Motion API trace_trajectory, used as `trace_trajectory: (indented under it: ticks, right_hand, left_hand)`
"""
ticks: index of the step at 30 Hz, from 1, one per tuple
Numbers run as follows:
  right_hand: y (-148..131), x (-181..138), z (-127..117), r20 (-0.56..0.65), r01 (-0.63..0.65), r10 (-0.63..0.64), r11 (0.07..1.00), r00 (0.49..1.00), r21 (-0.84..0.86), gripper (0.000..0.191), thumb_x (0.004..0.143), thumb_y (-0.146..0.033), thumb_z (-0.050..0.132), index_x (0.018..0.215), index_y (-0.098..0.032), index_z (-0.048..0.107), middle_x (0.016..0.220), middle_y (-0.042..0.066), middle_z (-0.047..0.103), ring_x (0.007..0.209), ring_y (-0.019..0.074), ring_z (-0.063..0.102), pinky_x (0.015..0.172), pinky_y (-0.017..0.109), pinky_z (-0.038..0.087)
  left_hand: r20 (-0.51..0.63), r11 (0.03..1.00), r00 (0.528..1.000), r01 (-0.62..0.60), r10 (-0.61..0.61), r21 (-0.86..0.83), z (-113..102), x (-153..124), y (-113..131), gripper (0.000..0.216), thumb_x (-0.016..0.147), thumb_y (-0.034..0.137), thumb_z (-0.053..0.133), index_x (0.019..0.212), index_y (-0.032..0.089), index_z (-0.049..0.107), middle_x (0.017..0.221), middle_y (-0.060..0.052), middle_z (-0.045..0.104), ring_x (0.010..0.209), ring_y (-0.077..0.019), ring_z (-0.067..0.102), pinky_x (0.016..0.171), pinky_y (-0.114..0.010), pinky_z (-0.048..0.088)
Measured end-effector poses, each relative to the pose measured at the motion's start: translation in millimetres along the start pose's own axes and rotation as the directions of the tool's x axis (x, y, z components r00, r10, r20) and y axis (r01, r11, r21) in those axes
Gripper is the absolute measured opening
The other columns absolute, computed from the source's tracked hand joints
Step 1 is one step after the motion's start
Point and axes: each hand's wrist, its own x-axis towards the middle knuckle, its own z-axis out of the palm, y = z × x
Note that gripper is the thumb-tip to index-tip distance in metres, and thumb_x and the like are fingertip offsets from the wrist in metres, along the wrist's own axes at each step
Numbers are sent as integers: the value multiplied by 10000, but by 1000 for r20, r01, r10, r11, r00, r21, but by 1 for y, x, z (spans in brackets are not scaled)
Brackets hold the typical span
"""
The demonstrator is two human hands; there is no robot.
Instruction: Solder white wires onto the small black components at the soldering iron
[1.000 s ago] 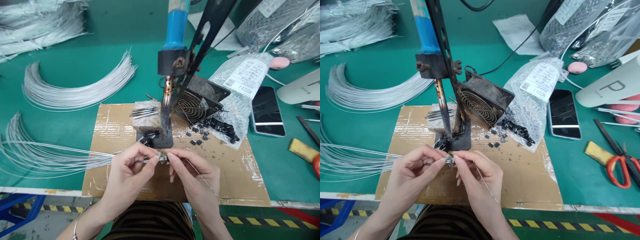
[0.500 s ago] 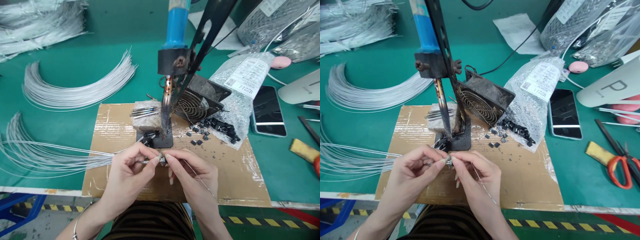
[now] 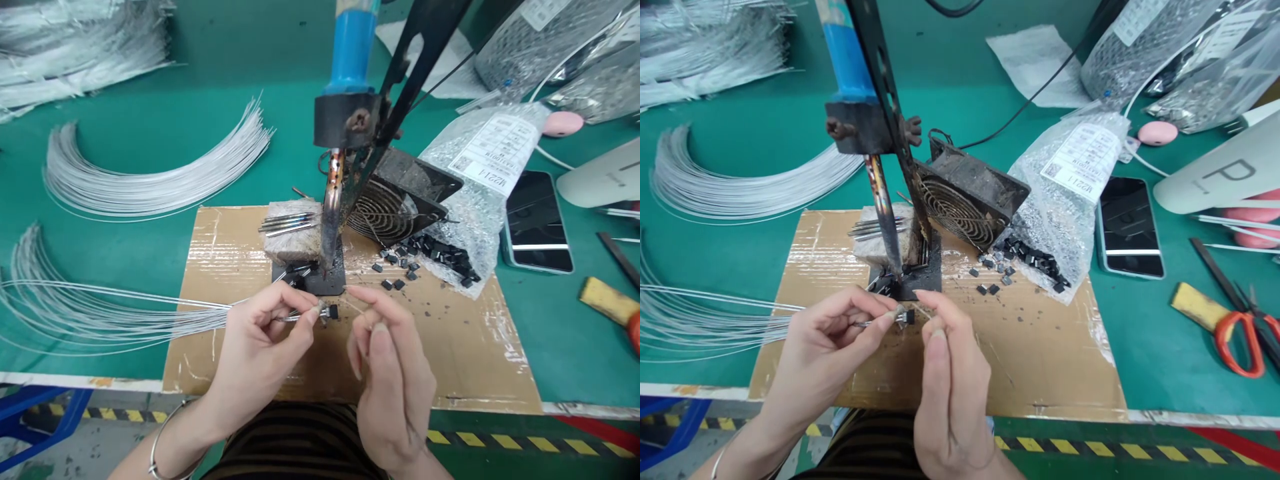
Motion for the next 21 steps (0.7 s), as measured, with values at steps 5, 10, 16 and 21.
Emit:
trace_trajectory:
  ticks: [5,10,16,21]
  right_hand:
    - [4,-6,9,54,111,-103,976,993,-187,374,1028,-142,507,1382,-258,539,802,-27,648,652,149,638,666,287,531]
    - [7,4,8,55,350,-355,861,933,-368,169,984,-95,545,1080,-235,559,839,7,628,659,155,607,616,286,476]
    - [6,8,5,93,356,-344,891,934,-280,195,951,-62,583,891,-239,529,768,-4,569,646,147,539,607,277,459]
    - [8,9,-2,12,187,-187,975,982,-116,189,960,-83,650,853,-230,599,883,37,659,797,161,652,691,272,539]
  left_hand:
    - [11,1000,1000,14,-14,-7,1,1,0,123,806,112,726,700,174,709,751,-32,785,639,-101,652,595,-164,499]
    - [-13,1000,1000,5,-5,15,0,2,1,109,793,106,727,707,169,708,769,-30,785,592,-85,618,550,-158,475]
    - [-18,999,999,-48,48,5,0,3,-6,130,816,90,719,724,183,710,766,-23,779,641,-109,656,585,-181,509]
    - [-42,996,995,-90,90,9,0,4,-12,131,830,97,724,739,191,716,791,-27,791,640,-116,659,570,-193,507]
